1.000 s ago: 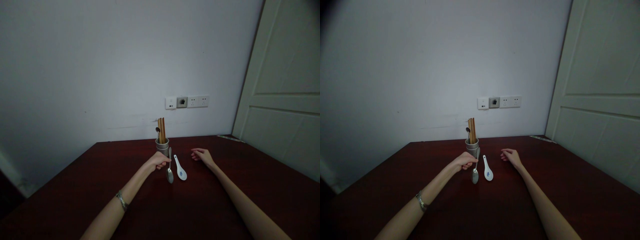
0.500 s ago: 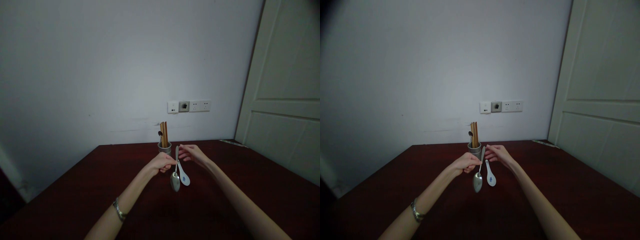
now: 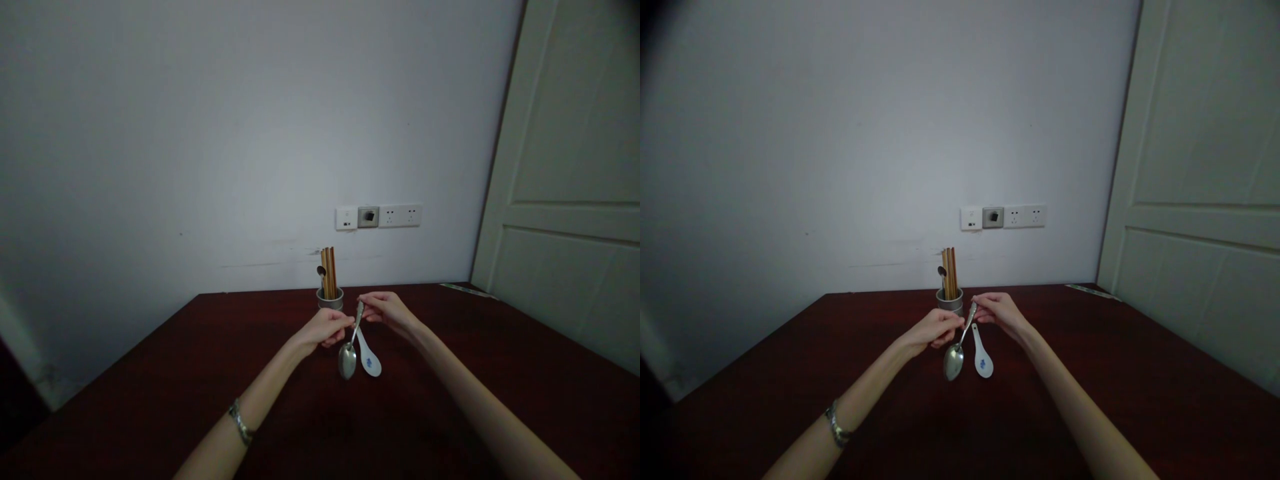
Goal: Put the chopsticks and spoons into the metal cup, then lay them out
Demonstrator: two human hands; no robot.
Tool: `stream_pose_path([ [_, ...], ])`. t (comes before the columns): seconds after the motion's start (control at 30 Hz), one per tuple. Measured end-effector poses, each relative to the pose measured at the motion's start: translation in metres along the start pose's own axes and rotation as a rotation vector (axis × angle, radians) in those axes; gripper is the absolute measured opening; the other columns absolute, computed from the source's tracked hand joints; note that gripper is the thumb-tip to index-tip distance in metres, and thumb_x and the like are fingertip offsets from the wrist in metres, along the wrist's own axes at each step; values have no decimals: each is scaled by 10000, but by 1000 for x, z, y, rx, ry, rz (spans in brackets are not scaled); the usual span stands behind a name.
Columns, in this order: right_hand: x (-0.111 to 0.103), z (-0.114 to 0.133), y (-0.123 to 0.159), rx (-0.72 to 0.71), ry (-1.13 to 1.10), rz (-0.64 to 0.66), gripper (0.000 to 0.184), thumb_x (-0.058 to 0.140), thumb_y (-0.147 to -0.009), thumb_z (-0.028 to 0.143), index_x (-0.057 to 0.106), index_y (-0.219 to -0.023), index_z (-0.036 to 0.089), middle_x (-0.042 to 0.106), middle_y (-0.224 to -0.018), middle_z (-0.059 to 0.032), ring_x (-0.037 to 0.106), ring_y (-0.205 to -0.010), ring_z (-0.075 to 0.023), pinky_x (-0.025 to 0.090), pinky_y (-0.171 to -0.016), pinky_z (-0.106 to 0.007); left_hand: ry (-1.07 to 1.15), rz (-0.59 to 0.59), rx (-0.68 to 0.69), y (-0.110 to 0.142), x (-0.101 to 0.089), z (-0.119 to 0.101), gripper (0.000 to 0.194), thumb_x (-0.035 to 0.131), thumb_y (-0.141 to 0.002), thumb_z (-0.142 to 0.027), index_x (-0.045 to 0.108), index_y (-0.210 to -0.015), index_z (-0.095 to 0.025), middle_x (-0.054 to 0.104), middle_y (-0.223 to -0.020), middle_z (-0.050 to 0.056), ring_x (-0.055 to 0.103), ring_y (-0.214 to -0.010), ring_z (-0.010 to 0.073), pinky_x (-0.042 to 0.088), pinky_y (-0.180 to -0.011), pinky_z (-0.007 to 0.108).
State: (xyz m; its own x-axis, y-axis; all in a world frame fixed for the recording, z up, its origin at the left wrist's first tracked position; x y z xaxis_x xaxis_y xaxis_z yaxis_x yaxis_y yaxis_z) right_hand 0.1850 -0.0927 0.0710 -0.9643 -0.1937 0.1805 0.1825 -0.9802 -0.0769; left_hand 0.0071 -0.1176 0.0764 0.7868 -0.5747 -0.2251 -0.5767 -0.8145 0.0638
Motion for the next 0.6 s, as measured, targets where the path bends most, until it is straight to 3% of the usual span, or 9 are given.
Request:
stream_pose_path([
  [0.17,-15,5,-4,-75,-186,-166,120,651,-695,191,637,-767,97,669,-652,-68,625,-528,-105,549,-532,-172,312,-194,110,-12,-19,13,355,526,-712,-458,569,-823,-123,375,-451,-87,248,-304,12,126,-340,173],
  [0.27,-22,2,-8,-152,-306,-280,89,645,-700,178,626,-758,113,670,-684,-62,641,-602,-117,563,-615,-187,365,-314,148,-16,-24,19,355,567,-683,-427,582,-837,-107,402,-474,-76,264,-309,8,138,-331,170],
  [0.4,-22,-6,-14,-216,-414,-374,54,637,-707,169,597,-729,141,664,-684,-45,652,-678,-128,558,-732,-210,269,-366,171,-18,-14,18,388,629,-636,-391,603,-880,-91,492,-546,-38,360,-337,25,223,-317,174],
  [0.6,-4,-14,-14,-152,-660,-394,58,584,-739,101,569,-742,158,667,-714,-34,651,-733,-119,548,-777,-203,279,-501,254,-27,10,6,468,653,-631,-369,606,-995,-79,532,-566,-15,403,-373,38,300,-347,177],
])
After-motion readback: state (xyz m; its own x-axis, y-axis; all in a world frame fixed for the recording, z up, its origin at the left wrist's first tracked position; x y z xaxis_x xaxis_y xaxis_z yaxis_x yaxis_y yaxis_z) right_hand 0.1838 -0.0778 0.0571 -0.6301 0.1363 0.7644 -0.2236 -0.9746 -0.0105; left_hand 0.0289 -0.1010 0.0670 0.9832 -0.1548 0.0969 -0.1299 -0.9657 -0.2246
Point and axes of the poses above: each hand's wrist, its own y-axis away from the middle knuckle, its own x-axis out of the palm, z = x × y, the point moved 2 cm from there along -y, towards the middle knuckle
